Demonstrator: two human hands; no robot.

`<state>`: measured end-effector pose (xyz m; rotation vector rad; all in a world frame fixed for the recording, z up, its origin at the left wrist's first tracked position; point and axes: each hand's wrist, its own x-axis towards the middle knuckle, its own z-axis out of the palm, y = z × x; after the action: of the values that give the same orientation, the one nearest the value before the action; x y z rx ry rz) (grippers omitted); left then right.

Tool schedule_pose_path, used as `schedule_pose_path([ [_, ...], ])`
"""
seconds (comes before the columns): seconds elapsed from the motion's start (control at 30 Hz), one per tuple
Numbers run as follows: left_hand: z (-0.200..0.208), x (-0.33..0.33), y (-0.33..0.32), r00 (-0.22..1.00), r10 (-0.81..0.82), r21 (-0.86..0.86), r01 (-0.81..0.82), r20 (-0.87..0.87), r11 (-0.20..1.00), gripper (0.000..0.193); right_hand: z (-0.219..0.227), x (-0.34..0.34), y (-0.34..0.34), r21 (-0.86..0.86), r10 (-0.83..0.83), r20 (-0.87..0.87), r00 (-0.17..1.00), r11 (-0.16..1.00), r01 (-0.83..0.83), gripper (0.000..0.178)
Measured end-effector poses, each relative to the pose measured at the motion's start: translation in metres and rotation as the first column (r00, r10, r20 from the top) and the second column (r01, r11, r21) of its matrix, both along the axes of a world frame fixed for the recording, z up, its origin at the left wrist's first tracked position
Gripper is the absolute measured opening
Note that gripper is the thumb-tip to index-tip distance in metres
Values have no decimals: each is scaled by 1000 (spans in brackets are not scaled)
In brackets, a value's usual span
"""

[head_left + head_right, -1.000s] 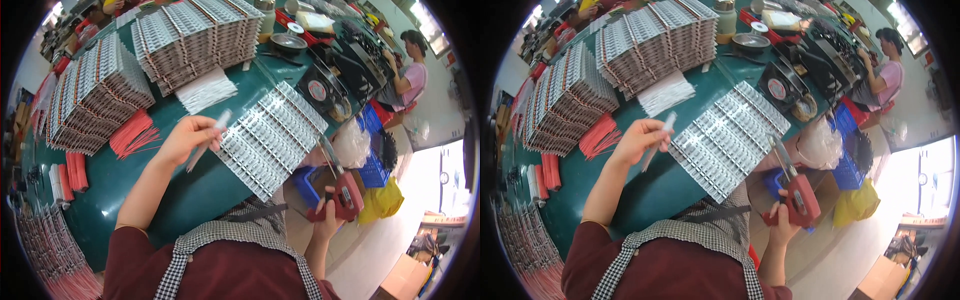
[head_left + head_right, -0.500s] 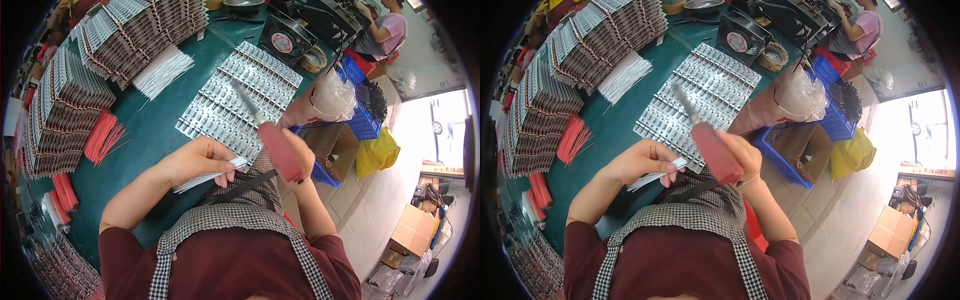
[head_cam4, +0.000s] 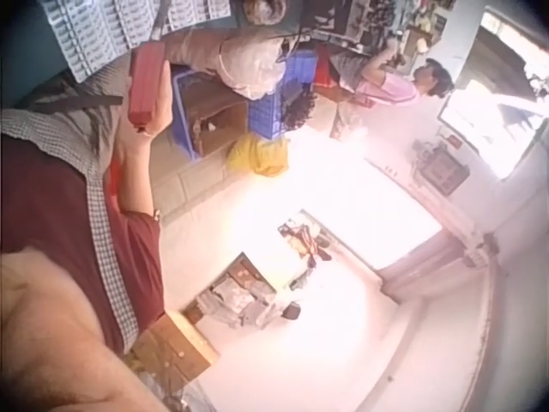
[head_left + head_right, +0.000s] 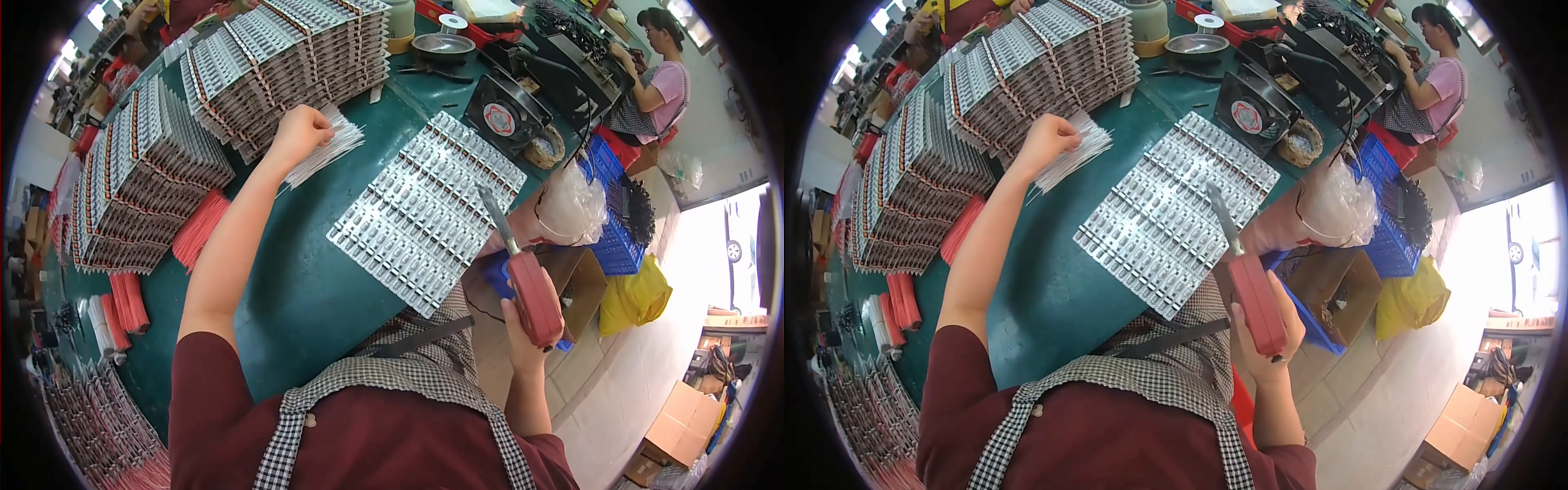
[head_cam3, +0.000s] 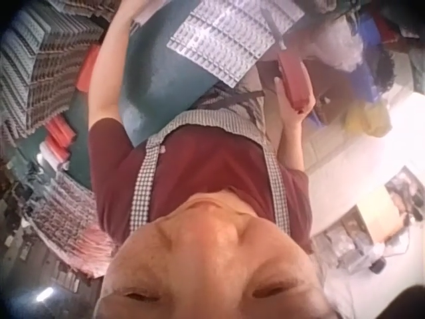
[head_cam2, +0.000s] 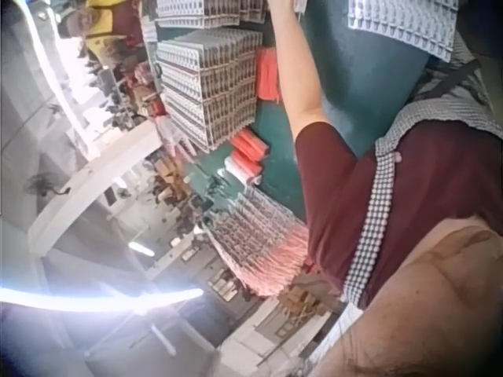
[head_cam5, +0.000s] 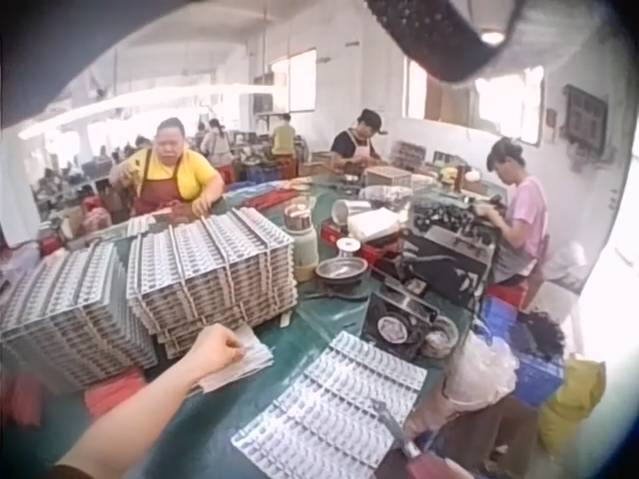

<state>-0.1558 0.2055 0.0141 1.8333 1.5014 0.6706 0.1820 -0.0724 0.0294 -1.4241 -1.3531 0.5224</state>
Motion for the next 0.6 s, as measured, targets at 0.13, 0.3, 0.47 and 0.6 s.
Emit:
schedule_pose_path([
  [0.13, -10, 1, 7, 998, 18, 50, -15, -57, 999, 14, 7, 8, -7, -24, -58, -15, 998, 998, 57, 58],
  [0.3, -11, 0, 11, 1000, 7, 6, -7, -19, 1000, 14, 31, 21, -12, -31, -118, 40, 992, 992, 119, 60],
  [0.47, -3, -7, 11, 999, -40, 23, 41, -35, 999, 15, 86, 22, -21, 11, -162, -33, 986, 987, 163, 59],
  [0.6, 19, -9, 2, 999, -46, -11, 47, 25, 999, 16, 117, 19, -27, -48, -40, -300, 953, 998, 26, 51],
])
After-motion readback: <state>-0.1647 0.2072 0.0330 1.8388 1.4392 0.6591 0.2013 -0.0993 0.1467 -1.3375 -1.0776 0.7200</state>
